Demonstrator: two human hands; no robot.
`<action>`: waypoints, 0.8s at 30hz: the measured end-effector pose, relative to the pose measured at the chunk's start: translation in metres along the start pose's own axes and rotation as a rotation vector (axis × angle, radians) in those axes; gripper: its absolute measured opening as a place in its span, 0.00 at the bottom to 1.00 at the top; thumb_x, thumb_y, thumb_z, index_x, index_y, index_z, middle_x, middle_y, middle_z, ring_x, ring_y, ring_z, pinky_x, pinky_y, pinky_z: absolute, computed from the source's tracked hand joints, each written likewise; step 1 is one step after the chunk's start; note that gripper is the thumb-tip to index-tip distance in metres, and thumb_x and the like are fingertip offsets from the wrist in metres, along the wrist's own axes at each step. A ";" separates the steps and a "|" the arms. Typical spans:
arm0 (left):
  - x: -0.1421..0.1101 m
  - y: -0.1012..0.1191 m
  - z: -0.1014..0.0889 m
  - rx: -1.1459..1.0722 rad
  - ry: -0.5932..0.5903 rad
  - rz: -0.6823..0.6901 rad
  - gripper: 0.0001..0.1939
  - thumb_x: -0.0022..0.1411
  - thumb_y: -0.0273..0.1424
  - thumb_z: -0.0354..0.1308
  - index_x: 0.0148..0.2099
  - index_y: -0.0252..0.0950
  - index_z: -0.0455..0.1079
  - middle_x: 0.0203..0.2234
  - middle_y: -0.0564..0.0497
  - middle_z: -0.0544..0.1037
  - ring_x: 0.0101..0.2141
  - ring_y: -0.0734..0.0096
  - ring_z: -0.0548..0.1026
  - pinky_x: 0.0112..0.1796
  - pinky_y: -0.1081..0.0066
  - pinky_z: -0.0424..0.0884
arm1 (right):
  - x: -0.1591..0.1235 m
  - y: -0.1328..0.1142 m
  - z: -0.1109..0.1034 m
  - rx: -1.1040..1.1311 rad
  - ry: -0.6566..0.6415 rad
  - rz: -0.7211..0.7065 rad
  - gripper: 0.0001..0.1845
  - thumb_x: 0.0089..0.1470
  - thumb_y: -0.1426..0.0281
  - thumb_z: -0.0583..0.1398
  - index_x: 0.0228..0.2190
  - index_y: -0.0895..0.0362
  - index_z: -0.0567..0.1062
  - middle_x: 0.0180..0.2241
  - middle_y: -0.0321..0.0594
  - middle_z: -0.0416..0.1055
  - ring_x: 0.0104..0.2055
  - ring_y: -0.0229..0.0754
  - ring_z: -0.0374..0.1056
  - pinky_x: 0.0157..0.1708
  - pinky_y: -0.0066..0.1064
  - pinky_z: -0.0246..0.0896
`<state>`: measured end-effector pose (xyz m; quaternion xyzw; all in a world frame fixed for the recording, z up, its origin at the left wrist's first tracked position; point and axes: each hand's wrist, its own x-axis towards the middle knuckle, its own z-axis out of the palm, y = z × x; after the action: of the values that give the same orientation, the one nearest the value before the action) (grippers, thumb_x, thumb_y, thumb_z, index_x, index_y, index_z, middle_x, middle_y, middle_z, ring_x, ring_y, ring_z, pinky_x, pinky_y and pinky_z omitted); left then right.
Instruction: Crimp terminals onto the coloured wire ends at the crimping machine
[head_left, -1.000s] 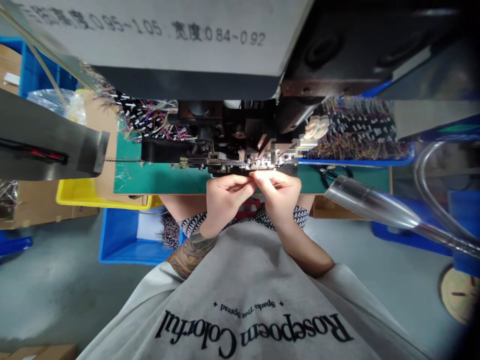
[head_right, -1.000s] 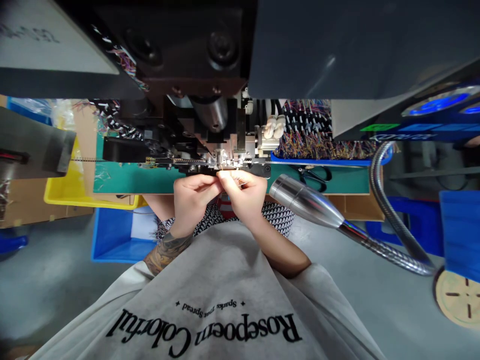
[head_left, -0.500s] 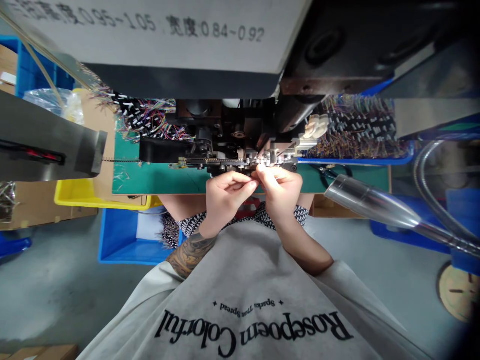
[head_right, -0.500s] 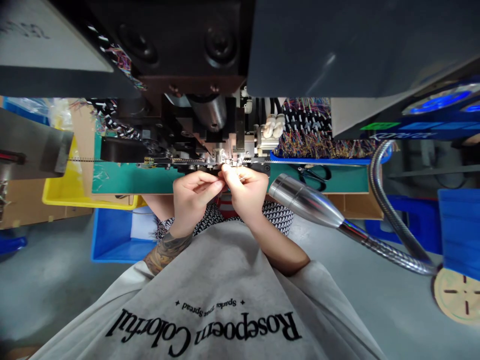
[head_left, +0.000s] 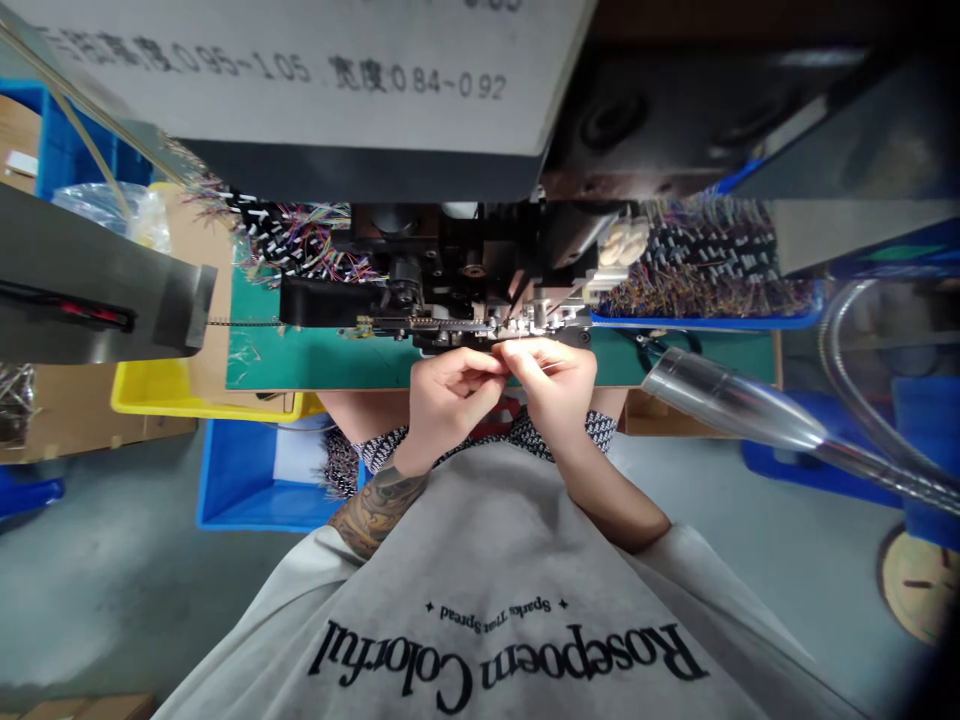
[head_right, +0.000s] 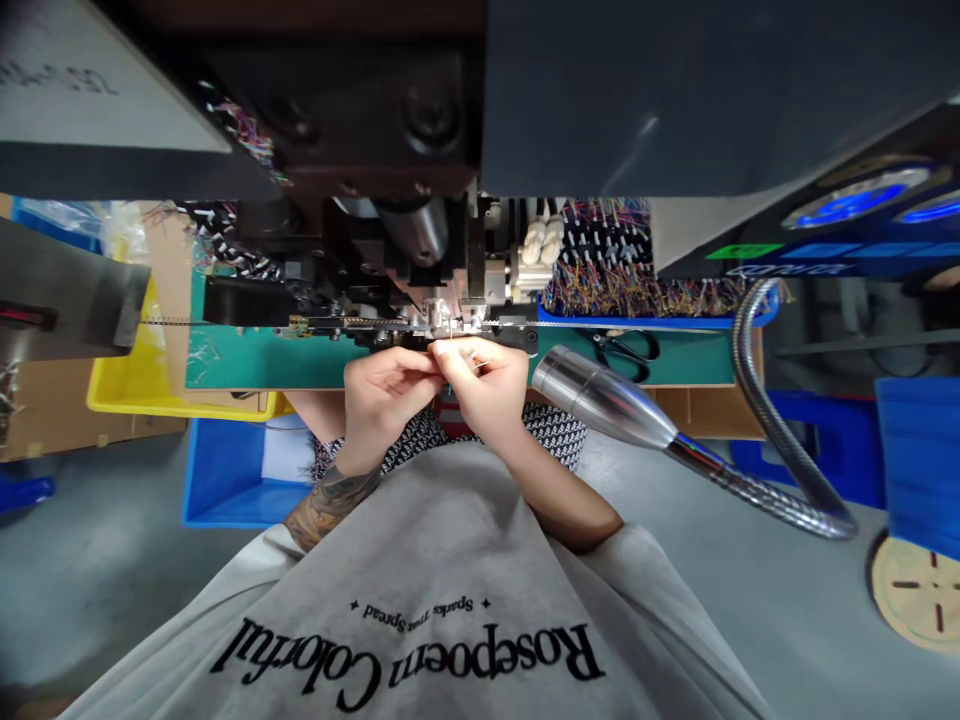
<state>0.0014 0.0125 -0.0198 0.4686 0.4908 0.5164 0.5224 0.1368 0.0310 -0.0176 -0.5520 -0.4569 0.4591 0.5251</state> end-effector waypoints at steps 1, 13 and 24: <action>0.000 -0.001 0.000 -0.005 -0.018 0.000 0.05 0.58 0.31 0.72 0.37 0.36 0.82 0.33 0.48 0.88 0.33 0.65 0.87 0.36 0.68 0.85 | -0.001 0.000 -0.001 -0.001 -0.005 -0.003 0.11 0.54 0.62 0.68 0.26 0.54 0.86 0.23 0.36 0.78 0.26 0.39 0.71 0.29 0.32 0.68; 0.001 0.000 0.003 -0.023 0.071 -0.035 0.09 0.55 0.33 0.78 0.35 0.38 0.81 0.30 0.51 0.87 0.31 0.67 0.86 0.34 0.69 0.86 | -0.006 0.005 -0.004 0.008 0.028 -0.070 0.10 0.59 0.63 0.67 0.30 0.53 0.88 0.26 0.36 0.82 0.28 0.38 0.75 0.30 0.32 0.71; 0.001 0.001 0.005 -0.007 0.072 -0.054 0.09 0.55 0.34 0.77 0.34 0.37 0.82 0.30 0.50 0.87 0.30 0.67 0.86 0.34 0.68 0.86 | -0.002 0.002 -0.002 0.035 0.052 -0.027 0.13 0.58 0.62 0.68 0.24 0.54 0.85 0.20 0.34 0.76 0.24 0.37 0.72 0.26 0.30 0.70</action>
<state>0.0063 0.0136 -0.0185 0.4347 0.5198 0.5203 0.5197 0.1387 0.0288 -0.0197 -0.5483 -0.4422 0.4453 0.5527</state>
